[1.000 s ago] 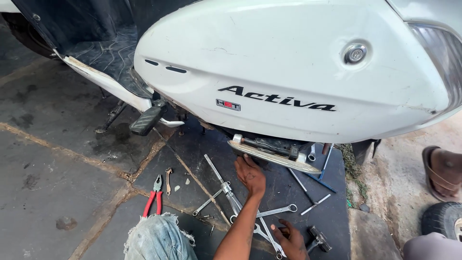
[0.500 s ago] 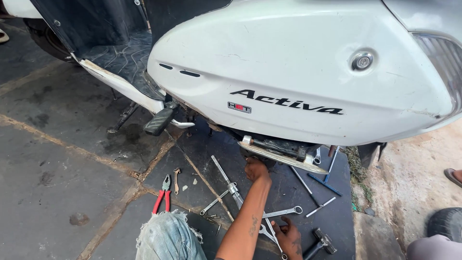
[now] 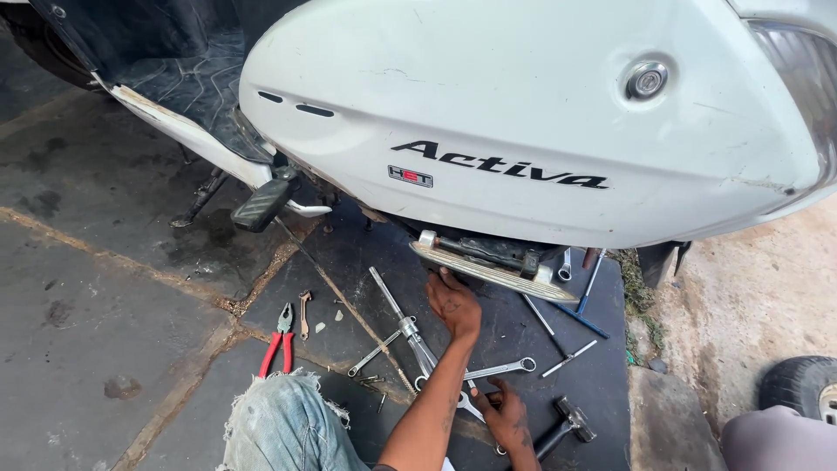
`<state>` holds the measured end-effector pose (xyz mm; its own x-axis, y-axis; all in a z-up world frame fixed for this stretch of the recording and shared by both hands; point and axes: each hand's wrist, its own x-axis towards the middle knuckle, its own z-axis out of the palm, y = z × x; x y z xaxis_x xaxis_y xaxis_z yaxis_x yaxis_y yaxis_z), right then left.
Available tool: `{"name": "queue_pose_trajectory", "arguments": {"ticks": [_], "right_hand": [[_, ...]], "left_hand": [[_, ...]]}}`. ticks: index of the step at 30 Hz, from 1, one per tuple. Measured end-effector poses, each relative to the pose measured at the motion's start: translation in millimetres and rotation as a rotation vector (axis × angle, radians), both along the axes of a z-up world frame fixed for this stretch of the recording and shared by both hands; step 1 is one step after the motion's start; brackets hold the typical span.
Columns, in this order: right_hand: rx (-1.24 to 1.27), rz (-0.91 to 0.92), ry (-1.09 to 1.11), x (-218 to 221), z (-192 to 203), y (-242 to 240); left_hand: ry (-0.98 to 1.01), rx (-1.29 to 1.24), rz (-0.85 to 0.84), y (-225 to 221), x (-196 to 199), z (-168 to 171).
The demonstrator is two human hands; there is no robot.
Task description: Repairing the lower frame or kickstand area of a white Honda Activa scooter using various hand tools.
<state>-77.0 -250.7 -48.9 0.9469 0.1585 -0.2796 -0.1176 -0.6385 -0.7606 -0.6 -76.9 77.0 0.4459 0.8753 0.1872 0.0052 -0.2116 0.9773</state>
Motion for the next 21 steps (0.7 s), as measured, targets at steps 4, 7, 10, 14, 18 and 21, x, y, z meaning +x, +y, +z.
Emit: {"name": "queue_pose_trajectory", "arguments": {"ticks": [4, 7, 10, 14, 18, 21], "right_hand": [[-0.030, 0.027, -0.016, -2, 4, 1], [-0.035, 0.020, -0.016, -3, 8, 3], [-0.068, 0.020, 0.010, -3, 17, 1], [-0.077, 0.008, -0.003, -3, 8, -10], [-0.074, 0.011, -0.004, -6, 11, -11], [-0.059, 0.037, -0.033, -5, 22, -4]], "left_hand": [[-0.066, -0.624, 0.073, 14, 22, 14], [-0.092, -1.193, -0.010, 40, 55, -33], [-0.023, -1.089, -0.132, 38, 59, -85], [0.227, 0.034, -0.111, 21, -15, -13], [0.231, 0.242, -0.134, 20, -27, -3], [0.184, 0.364, -0.086, 16, -24, -2]]}}
